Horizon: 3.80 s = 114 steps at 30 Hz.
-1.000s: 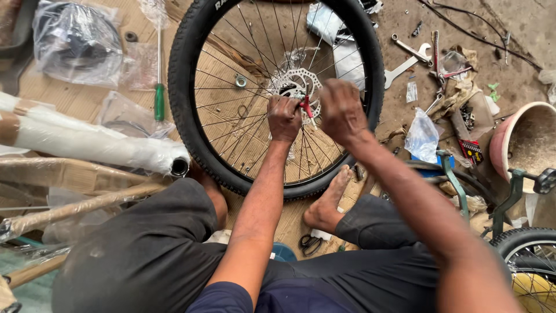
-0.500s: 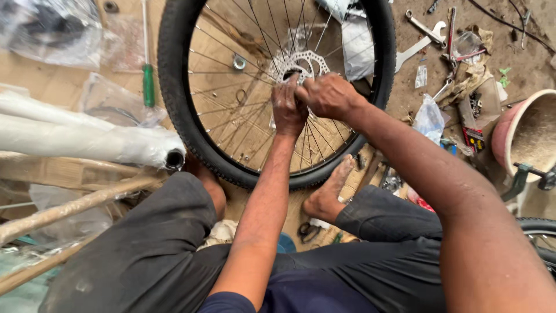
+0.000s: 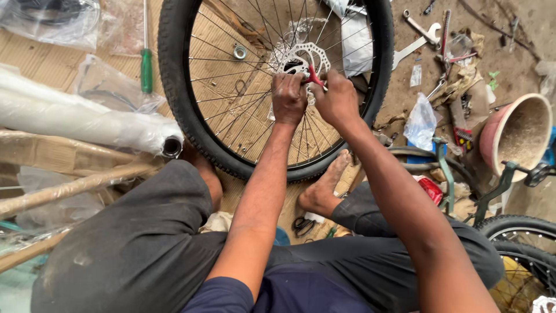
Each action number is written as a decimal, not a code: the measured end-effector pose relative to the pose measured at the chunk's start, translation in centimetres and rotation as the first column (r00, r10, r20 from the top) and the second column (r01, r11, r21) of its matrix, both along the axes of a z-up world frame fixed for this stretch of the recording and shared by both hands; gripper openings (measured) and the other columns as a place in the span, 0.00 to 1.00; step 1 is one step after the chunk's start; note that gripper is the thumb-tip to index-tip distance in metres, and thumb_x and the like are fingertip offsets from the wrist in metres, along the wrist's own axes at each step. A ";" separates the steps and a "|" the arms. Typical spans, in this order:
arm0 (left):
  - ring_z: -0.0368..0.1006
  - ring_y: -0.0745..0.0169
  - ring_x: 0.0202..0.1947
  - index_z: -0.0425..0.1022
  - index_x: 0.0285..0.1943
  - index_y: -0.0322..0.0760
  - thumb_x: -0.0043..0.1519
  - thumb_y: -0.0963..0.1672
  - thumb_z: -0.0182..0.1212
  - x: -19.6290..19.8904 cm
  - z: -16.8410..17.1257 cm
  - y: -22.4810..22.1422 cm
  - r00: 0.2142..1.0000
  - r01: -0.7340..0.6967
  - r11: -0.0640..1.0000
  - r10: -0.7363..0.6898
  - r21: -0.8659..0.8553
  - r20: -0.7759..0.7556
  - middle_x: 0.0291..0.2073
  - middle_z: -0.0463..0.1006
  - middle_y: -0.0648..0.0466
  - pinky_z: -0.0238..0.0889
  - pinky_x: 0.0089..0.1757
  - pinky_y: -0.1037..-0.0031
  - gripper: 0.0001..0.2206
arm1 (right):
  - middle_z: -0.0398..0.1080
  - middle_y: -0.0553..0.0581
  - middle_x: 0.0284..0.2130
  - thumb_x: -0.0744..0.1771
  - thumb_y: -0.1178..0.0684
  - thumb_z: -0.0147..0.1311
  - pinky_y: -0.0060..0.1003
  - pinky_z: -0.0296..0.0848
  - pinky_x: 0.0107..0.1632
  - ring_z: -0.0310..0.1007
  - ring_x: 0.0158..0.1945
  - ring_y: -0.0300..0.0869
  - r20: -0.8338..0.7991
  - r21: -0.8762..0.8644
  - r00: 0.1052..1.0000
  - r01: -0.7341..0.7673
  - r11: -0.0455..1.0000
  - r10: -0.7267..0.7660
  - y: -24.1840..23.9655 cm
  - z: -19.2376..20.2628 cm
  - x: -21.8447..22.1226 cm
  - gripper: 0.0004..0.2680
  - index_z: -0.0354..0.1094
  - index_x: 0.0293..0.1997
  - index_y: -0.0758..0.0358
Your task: The person is using a screwdriver to tighten the rotor onto a bicycle wheel hub and then sorts through a container of small metal parts by hand.
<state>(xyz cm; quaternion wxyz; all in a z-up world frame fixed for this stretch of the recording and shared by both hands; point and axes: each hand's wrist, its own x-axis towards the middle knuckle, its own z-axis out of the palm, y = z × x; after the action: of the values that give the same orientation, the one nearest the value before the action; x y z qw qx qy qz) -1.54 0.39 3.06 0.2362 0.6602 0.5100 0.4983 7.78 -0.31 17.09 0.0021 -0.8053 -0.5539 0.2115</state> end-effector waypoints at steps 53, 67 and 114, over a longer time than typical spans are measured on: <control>0.67 0.45 0.42 0.73 0.47 0.29 0.55 0.37 0.61 0.3 0.1 1.0 0.994 0.024 0.997 -0.031 0.073 0.105 0.35 0.73 0.47 0.62 0.49 0.55 0.11 | 0.69 0.57 0.23 0.69 0.49 0.53 0.41 0.68 0.25 0.67 0.22 0.42 -0.285 -0.187 0.907 0.265 0.946 -0.310 2.8 -3.3 1.5 0.11 0.71 0.34 0.66; 0.69 0.48 0.40 0.76 0.37 0.37 0.53 0.35 0.62 -0.8 -0.1 0.6 0.992 0.077 0.995 -0.082 0.057 0.091 0.32 0.75 0.50 0.63 0.49 0.57 0.07 | 0.69 0.62 0.45 0.66 0.60 0.51 0.41 0.76 0.50 0.73 0.46 0.48 0.548 0.008 0.388 -0.889 0.459 0.741 -0.5 3.2 0.3 0.10 0.69 0.53 0.70; 0.74 0.55 0.35 0.77 0.42 0.32 0.67 0.44 0.53 8.3 -6.6 -2.9 -0.393 0.771 0.623 0.626 -0.130 0.673 0.34 0.80 0.49 0.67 0.40 0.67 0.10 | 0.71 0.62 0.31 0.69 0.56 0.54 0.41 0.73 0.33 0.72 0.31 0.49 -0.296 -0.298 0.857 0.336 0.894 -0.421 1.4 -1.0 0.3 0.05 0.72 0.42 0.68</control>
<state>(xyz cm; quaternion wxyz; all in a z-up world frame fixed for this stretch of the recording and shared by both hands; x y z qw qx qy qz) 6.75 -2.51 -3.56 0.8355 -0.2263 0.1280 0.4841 8.06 1.13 16.09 0.0475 -0.8421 -0.3449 0.4120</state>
